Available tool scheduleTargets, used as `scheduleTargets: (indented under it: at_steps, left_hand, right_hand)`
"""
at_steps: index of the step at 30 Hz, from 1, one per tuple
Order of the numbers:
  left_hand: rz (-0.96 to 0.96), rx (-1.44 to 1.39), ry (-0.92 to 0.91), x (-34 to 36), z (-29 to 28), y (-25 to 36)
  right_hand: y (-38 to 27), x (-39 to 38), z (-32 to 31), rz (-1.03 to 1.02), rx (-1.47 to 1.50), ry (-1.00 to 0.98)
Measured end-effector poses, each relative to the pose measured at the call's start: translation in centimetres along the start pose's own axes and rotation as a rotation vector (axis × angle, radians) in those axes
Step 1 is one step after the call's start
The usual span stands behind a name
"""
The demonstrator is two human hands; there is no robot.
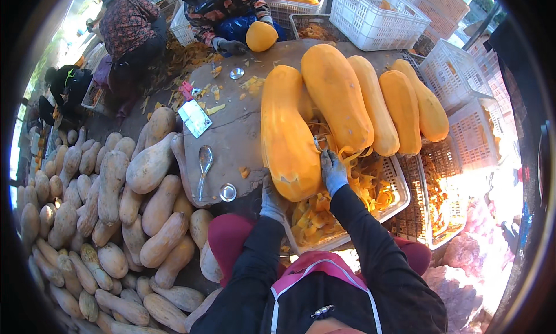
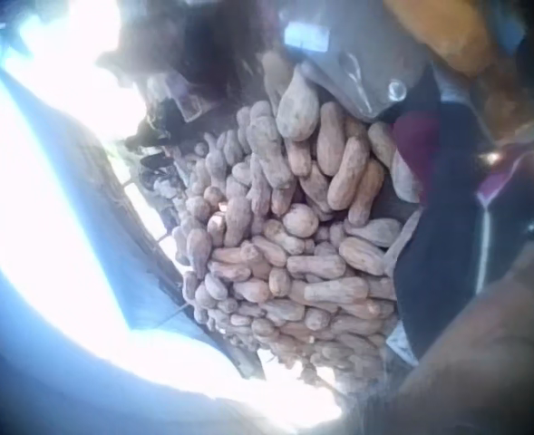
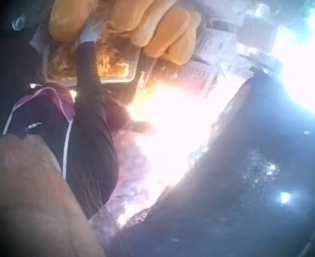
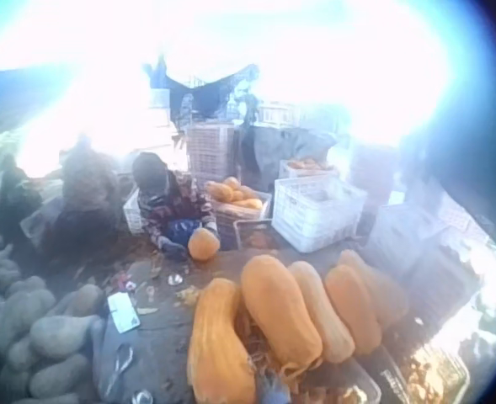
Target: The person peels a butternut squash using a peeler, then cuts it into pieces with a knife. The peeled skin and cut pieces are placed into separate baskets.
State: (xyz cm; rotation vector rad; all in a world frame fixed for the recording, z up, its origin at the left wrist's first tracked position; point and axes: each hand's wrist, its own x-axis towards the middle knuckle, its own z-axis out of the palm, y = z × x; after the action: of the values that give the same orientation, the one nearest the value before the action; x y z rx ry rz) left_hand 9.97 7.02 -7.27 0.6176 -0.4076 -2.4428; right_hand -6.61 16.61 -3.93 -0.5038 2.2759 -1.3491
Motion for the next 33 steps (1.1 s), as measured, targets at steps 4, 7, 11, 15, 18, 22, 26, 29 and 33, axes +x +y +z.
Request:
scheduleTargets:
  at_steps: [4,7,11,15,18,22,26,29,33]
  left_hand:
    - [0.125,0.12,0.137,-0.3,-1.5,1.3]
    - [0.229,0.289,0.137,-0.4,-2.1,2.5]
    - [0.287,0.697,0.173,-1.9,4.6,4.3]
    - [0.306,1.04,0.142,-0.9,4.3,3.7]
    - [0.399,1.068,0.239,-2.0,2.5,3.3]
    - [0.4,1.051,0.329,-2.6,4.4,2.1]
    - [0.41,1.223,0.374,-1.6,4.5,0.9]
    - [0.425,1.224,0.381,-1.6,5.1,0.3]
    - [0.407,1.179,0.372,-2.1,5.4,0.1]
  right_hand:
    - [4.4,-0.6,3.9,0.047,0.518,0.01]
    - [7.3,-0.5,5.9,0.135,0.802,-0.035]
    - [11.9,-0.4,8.8,0.518,1.324,-0.091]
    - [13.3,-0.5,7.5,0.225,0.765,-0.231]
    - [6.3,-1.6,3.6,0.063,-0.137,-0.055]
    - [-6.3,3.8,-0.3,-0.245,-0.225,-0.027]
    - [-13.0,13.8,1.0,-0.329,-0.553,-0.139]
    - [-14.7,13.2,0.1,-0.337,-0.696,-0.326]
    - [-12.1,6.8,-2.5,-0.398,-0.635,-0.408]
